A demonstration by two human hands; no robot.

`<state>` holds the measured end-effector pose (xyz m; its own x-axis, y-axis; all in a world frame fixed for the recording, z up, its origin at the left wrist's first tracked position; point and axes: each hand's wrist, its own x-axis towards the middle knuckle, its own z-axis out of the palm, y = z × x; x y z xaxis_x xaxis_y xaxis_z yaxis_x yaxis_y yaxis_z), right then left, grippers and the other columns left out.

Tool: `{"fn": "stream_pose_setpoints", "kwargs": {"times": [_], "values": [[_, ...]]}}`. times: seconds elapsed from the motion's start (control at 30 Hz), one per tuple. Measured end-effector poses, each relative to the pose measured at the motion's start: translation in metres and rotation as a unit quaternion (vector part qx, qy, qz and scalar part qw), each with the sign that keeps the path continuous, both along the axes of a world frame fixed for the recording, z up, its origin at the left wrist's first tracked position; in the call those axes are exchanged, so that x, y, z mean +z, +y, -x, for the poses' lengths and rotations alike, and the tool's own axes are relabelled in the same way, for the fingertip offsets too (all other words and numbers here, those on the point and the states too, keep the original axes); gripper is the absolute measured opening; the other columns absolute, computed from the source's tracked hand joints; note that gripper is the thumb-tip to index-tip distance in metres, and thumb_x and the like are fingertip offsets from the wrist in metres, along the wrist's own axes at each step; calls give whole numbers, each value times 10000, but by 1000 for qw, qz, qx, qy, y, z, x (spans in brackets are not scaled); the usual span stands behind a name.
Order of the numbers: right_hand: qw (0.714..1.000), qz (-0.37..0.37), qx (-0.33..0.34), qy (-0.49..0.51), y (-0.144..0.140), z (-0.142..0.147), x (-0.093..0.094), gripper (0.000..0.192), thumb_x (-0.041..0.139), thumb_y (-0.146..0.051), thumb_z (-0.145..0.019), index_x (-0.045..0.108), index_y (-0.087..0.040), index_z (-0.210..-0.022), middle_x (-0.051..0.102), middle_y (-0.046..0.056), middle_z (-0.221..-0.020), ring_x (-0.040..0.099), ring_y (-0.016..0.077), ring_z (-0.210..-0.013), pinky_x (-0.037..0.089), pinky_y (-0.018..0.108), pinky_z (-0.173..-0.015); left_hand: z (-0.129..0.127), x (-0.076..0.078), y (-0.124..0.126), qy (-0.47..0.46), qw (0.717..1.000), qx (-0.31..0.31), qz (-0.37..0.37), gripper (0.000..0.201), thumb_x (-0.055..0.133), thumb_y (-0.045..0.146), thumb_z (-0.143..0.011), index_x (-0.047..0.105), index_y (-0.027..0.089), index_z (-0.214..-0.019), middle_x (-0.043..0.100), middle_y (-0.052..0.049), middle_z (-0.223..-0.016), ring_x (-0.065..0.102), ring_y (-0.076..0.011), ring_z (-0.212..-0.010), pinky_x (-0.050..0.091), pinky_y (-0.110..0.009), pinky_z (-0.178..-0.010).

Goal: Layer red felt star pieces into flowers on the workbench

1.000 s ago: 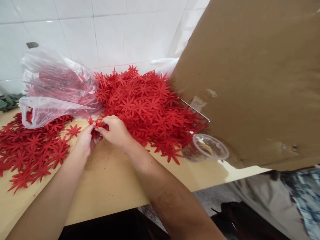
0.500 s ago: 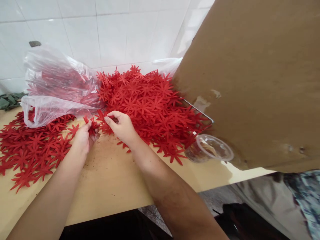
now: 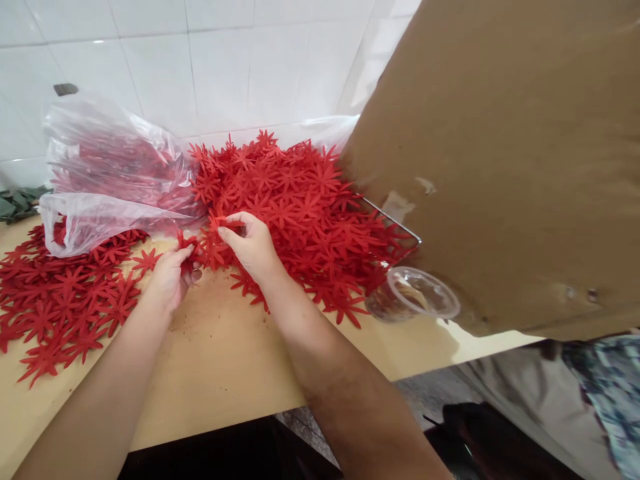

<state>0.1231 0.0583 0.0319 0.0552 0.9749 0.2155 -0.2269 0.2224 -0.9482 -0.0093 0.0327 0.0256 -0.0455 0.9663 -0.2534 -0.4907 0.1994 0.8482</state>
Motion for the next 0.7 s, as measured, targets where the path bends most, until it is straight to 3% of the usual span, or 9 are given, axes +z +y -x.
{"fn": "stream_pose_setpoints", "kwargs": {"times": [0.2, 0.4, 0.53, 0.7], "values": [[999, -12, 28, -10, -3, 6, 0, 249, 684, -375, -568, 533, -184, -623, 513, -66, -561, 443, 54, -521, 398, 223, -570, -7, 4, -6, 17, 1000, -11, -22, 224, 684, 283, -617, 558, 170, -764, 475, 85, -481, 370, -18, -356, 299, -149, -386], [997, -7, 66, -40, -6, 8, -3, 355, 747, -397, -478, 501, -195, -634, 547, -54, -607, 499, 79, -564, 436, 251, -616, -8, 2, -7, 44, 998, 0, -44, 332, 746, 329, -527, 610, 164, -781, 622, 16, -615, 536, -78, -478, 373, -193, -448], [994, 4, 97, -41, -8, 8, -2, 365, 754, -408, -468, 519, -189, -641, 578, -45, -628, 523, 82, -579, 453, 258, -633, -10, 4, -8, 22, 998, 40, -42, 252, 726, 279, -552, 624, 146, -741, 622, 12, -585, 540, -86, -496, 394, -205, -493], [994, 16, 101, -30, -7, 6, 0, 347, 748, -410, -486, 532, -187, -641, 552, -55, -591, 494, 66, -532, 445, 229, -568, -11, 8, -8, 2, 998, 64, -26, 113, 658, 205, -625, 594, 134, -684, 526, 57, -469, 395, -30, -369, 291, -165, -406]]}}
